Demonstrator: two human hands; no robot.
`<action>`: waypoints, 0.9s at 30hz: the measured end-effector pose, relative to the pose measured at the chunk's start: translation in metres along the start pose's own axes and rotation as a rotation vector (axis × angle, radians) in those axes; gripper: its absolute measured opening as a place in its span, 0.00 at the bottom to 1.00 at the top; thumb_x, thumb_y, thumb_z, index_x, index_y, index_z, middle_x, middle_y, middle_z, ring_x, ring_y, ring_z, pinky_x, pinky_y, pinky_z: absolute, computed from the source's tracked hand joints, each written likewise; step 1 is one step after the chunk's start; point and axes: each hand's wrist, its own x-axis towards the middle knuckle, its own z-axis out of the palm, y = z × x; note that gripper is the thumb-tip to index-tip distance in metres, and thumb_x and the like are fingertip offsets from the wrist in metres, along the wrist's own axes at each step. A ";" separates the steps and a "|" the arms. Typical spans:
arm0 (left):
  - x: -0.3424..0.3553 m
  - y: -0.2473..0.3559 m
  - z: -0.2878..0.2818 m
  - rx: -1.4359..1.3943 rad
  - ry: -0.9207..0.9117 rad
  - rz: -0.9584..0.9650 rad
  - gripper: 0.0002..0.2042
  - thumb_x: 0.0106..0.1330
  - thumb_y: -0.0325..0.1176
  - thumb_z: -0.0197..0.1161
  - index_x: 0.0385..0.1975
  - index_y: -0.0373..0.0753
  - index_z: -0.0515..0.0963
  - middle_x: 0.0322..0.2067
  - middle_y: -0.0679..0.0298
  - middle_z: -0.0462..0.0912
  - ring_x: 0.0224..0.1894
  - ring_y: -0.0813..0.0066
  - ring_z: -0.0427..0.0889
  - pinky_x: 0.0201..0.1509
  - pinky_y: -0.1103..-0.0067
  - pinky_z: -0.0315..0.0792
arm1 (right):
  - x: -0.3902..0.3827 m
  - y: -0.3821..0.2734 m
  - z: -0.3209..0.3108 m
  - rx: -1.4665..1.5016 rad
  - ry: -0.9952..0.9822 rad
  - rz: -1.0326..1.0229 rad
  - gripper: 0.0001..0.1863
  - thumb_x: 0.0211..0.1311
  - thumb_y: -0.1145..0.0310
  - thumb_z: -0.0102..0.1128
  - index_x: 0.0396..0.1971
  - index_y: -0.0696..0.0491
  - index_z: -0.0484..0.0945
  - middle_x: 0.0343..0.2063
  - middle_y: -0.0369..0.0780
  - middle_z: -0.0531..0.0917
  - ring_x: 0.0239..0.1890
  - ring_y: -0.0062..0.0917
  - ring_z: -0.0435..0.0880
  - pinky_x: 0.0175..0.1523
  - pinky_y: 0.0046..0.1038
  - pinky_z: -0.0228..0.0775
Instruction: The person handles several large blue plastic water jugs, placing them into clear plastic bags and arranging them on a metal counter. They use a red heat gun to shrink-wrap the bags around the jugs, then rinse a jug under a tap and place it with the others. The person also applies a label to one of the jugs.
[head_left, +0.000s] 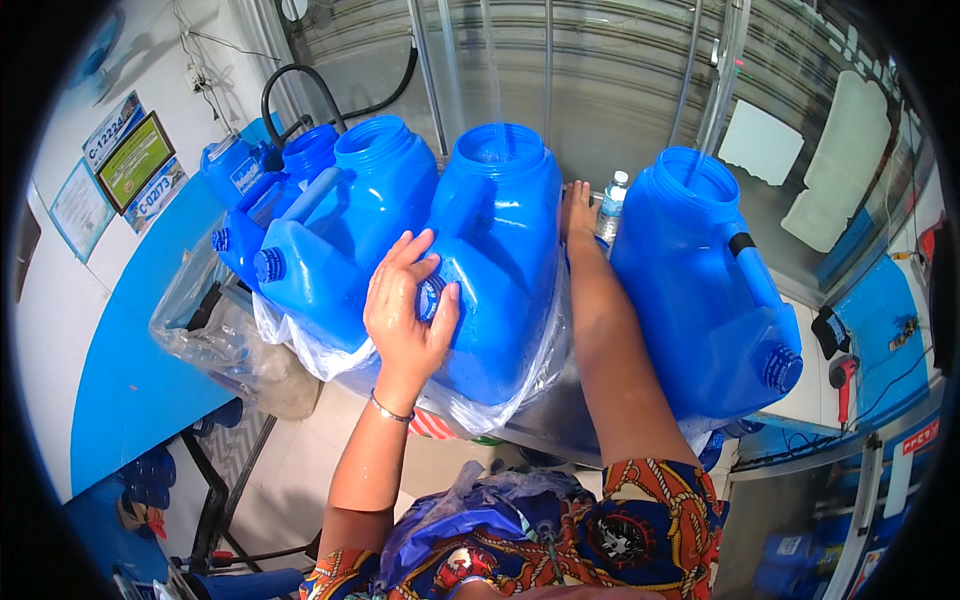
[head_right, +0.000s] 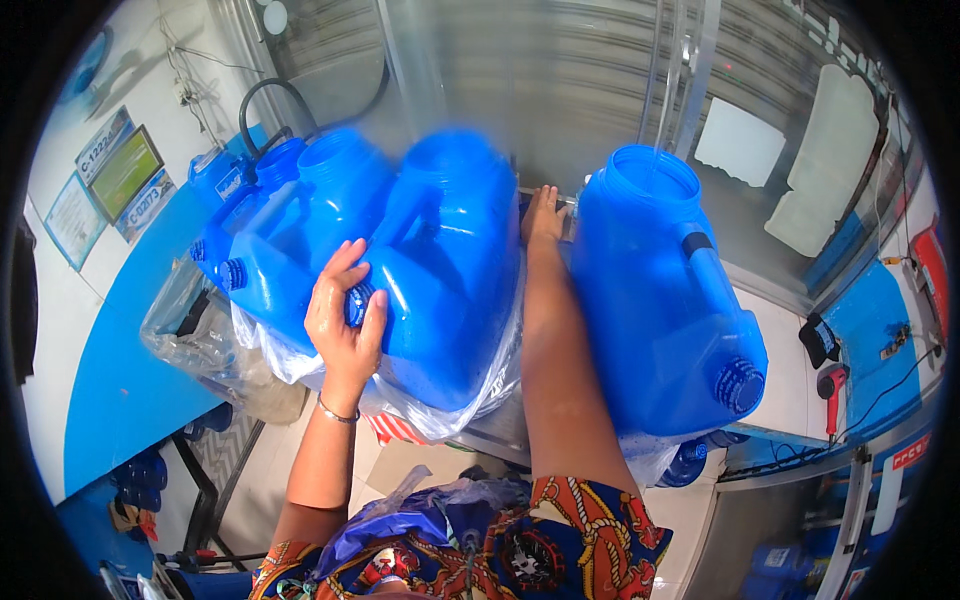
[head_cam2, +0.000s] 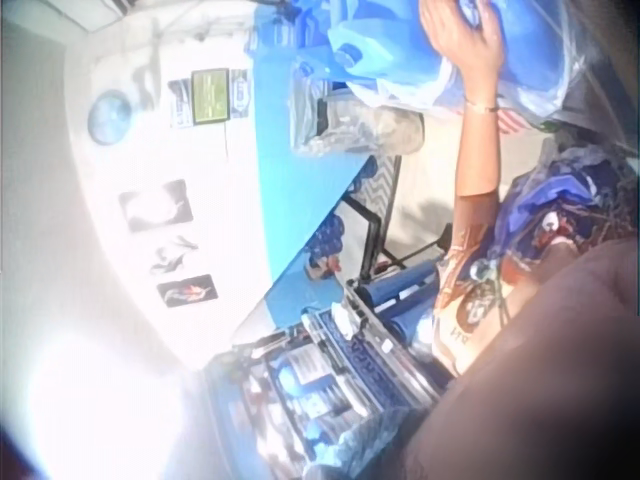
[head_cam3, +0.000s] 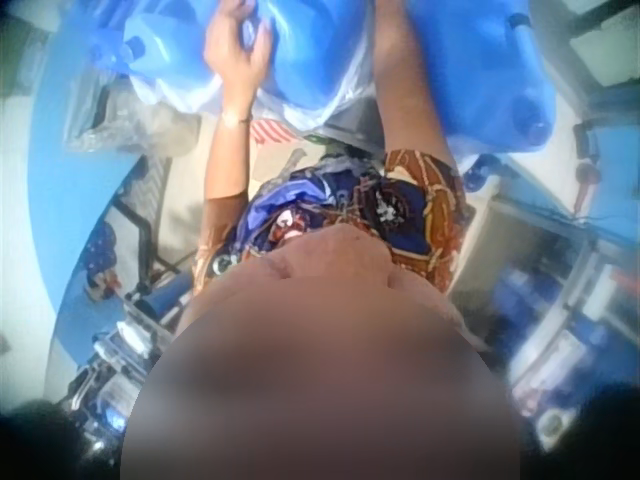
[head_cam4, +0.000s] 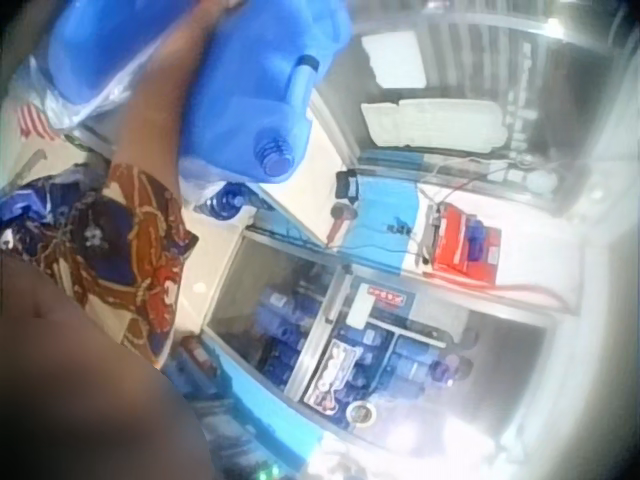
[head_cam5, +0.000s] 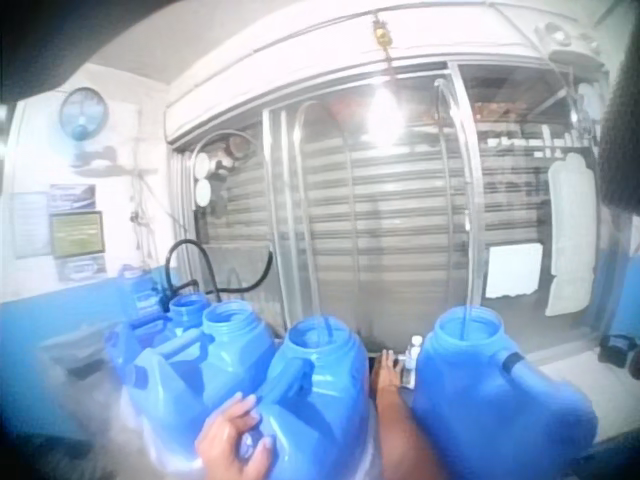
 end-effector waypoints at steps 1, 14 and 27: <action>0.000 0.000 0.000 0.001 0.000 0.002 0.10 0.52 0.27 0.67 0.34 0.34 0.78 0.49 0.53 0.83 0.56 0.50 0.80 0.59 0.65 0.71 | -0.003 -0.002 -0.002 -0.064 -0.018 0.012 0.30 0.73 0.69 0.35 0.73 0.52 0.47 0.75 0.39 0.47 0.77 0.36 0.40 0.71 0.56 0.51; -0.001 0.000 0.001 -0.015 0.015 -0.004 0.11 0.53 0.28 0.67 0.36 0.33 0.78 0.49 0.52 0.83 0.56 0.49 0.79 0.59 0.64 0.71 | -0.032 -0.004 -0.009 -0.077 0.020 0.029 0.35 0.71 0.65 0.41 0.74 0.51 0.43 0.75 0.37 0.44 0.75 0.44 0.49 0.66 0.62 0.56; -0.003 -0.001 0.002 -0.003 0.020 0.003 0.11 0.54 0.28 0.67 0.36 0.33 0.78 0.50 0.51 0.82 0.56 0.49 0.80 0.59 0.64 0.71 | -0.037 0.000 -0.012 0.070 -0.028 0.062 0.36 0.69 0.67 0.42 0.75 0.50 0.41 0.76 0.36 0.41 0.74 0.46 0.52 0.66 0.62 0.55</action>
